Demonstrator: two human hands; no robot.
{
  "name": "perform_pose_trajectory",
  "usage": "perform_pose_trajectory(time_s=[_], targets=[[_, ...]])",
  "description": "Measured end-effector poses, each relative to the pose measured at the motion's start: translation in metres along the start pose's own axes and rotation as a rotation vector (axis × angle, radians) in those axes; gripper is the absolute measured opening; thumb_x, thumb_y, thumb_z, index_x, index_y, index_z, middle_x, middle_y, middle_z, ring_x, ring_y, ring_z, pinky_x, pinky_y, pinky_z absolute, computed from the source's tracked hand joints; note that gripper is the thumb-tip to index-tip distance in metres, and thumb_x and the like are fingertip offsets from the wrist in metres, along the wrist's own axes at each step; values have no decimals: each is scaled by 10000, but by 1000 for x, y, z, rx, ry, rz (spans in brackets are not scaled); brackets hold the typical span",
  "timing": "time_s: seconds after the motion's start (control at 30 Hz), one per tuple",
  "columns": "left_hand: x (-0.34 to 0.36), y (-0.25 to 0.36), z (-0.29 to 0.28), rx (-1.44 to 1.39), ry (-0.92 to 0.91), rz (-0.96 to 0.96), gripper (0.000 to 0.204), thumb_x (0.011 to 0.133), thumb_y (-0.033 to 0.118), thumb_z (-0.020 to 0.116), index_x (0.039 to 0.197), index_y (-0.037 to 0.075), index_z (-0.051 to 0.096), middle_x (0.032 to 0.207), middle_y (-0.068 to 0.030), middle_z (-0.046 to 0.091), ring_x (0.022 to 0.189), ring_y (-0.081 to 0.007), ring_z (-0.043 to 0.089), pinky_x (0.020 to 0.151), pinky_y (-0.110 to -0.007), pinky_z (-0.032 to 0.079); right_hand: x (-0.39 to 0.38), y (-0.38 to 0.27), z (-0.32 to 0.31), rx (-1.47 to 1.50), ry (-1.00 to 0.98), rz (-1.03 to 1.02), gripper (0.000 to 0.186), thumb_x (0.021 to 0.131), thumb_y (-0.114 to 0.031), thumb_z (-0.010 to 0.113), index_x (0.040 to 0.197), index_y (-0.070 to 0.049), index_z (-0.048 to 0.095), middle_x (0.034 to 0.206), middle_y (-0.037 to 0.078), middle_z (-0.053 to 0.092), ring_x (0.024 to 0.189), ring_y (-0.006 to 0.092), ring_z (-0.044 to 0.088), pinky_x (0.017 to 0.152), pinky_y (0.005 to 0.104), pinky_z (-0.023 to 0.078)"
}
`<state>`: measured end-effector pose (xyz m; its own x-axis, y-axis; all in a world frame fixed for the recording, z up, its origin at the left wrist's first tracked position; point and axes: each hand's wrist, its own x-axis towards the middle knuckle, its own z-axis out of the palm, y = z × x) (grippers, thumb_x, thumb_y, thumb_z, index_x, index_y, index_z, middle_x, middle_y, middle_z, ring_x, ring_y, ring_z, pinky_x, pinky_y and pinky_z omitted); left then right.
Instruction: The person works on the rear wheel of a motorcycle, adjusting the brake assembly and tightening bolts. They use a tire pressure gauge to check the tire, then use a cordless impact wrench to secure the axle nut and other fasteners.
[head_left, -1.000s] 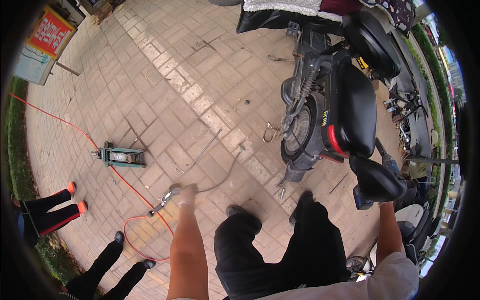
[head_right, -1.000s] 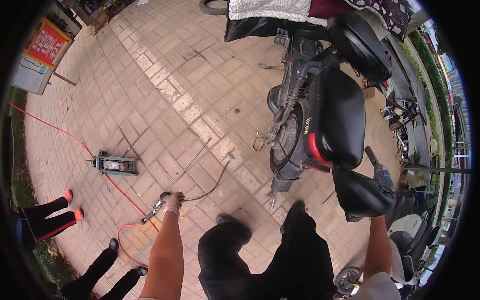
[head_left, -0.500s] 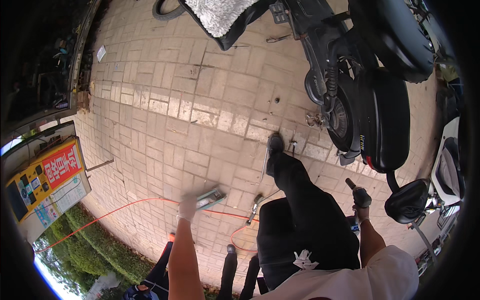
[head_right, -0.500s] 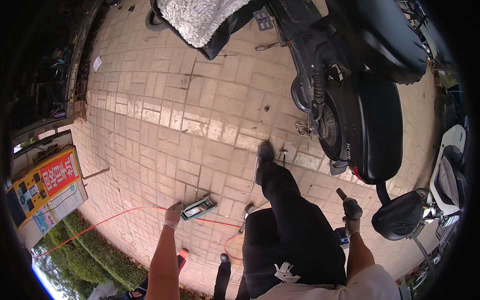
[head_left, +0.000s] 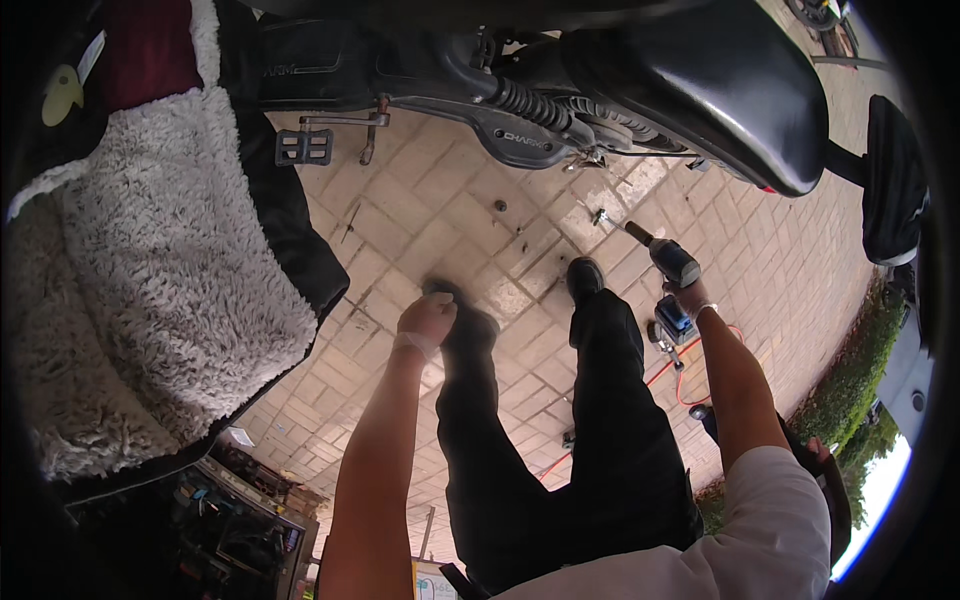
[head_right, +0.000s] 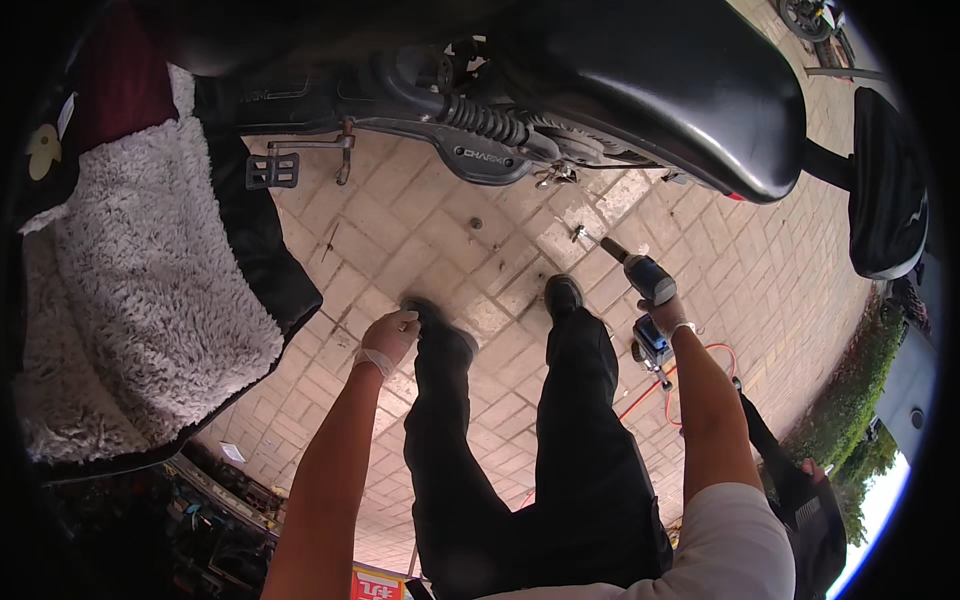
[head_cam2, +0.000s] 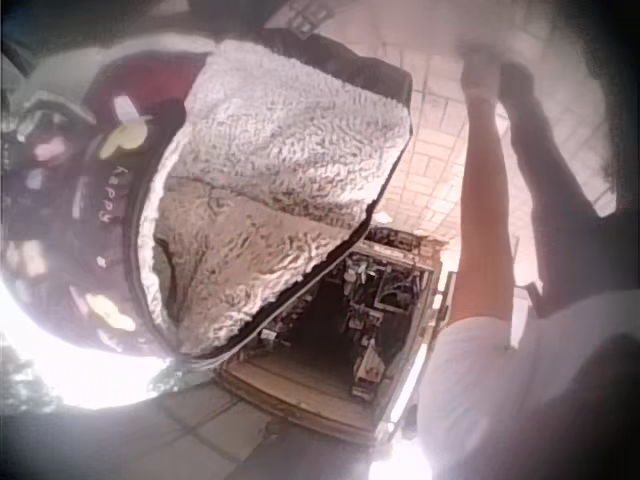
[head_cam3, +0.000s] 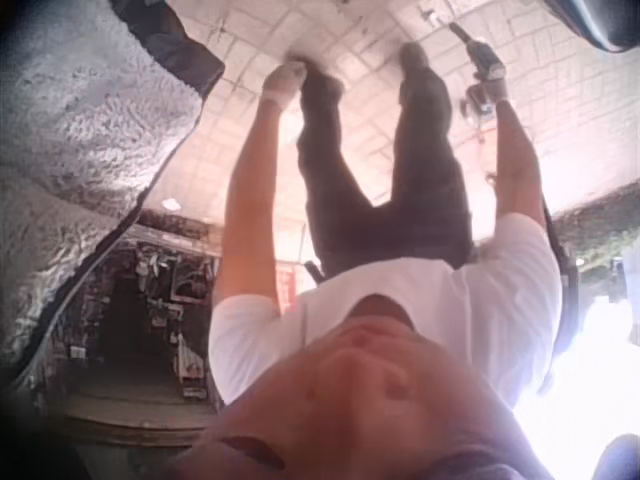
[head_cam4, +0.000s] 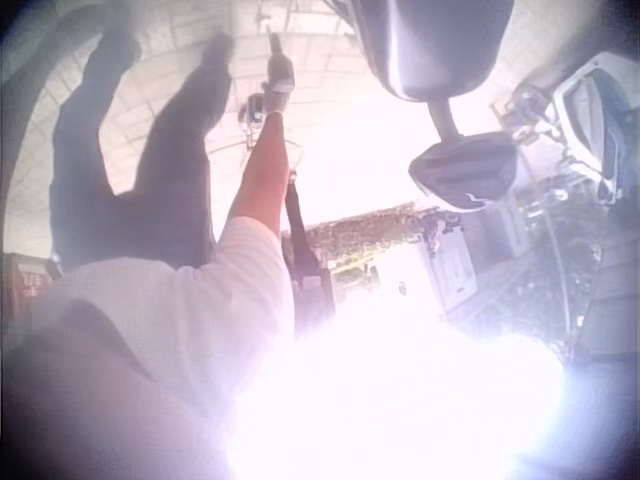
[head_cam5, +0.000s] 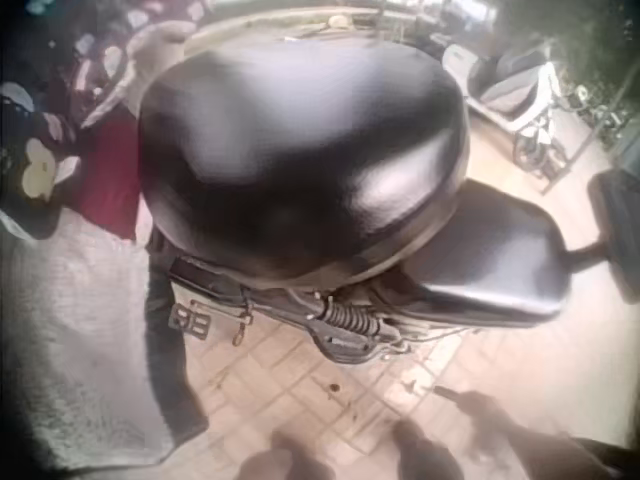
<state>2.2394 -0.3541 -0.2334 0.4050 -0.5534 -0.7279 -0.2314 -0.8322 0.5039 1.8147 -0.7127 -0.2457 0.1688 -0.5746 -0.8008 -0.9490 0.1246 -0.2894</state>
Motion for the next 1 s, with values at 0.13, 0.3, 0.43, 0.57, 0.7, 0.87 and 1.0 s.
perform_pose_trajectory(time_s=[0.13,0.3,0.43,0.57,0.7,0.87,1.0], targets=[[42,30,4,380,-178,159,244,847,281,624,997,99,687,969,-126,686,935,-303,643,815,-401,513,12,32,77,249,167,-22,373,729,-134,766,1076,-59,652,891,40,664,804,167,611,731,325,486],[135,33,46,789,-318,300,257,851,314,601,1003,117,664,993,-129,666,947,-335,622,817,-434,496,57,102,142,694,18,247,261,736,-84,751,988,-69,685,859,17,660,759,138,596,703,316,488],[229,35,90,828,-347,423,305,848,299,631,1077,99,656,1020,-131,668,928,-302,634,827,-383,502,77,160,168,1038,63,139,315,737,-26,726,1044,-53,661,935,32,669,814,150,605,761,306,499],[299,52,88,500,-304,550,277,890,244,610,1110,78,647,992,-94,672,855,-208,633,771,-323,505,86,188,168,1087,192,174,297,773,-74,655,1066,-28,635,932,43,656,820,159,598,753,300,491],[342,87,68,-58,-258,487,250,978,147,518,1183,38,611,975,-29,662,833,-81,590,740,-249,488,105,191,162,819,204,252,329,767,-136,637,1073,-14,619,876,24,627,785,153,590,733,282,478],[349,144,70,-354,-329,581,284,966,141,537,1222,23,568,1078,-56,632,883,-115,583,827,-282,460,116,192,183,118,487,220,443,680,-233,699,1004,58,624,898,246,663,862,327,654,790,380,496],[342,174,95,-500,-441,589,323,947,163,553,1258,78,536,1210,-38,574,976,-161,571,899,-344,428,123,198,207,154,475,401,558,631,-227,735,1093,33,561,1048,286,626,1005,415,608,868,430,485]])
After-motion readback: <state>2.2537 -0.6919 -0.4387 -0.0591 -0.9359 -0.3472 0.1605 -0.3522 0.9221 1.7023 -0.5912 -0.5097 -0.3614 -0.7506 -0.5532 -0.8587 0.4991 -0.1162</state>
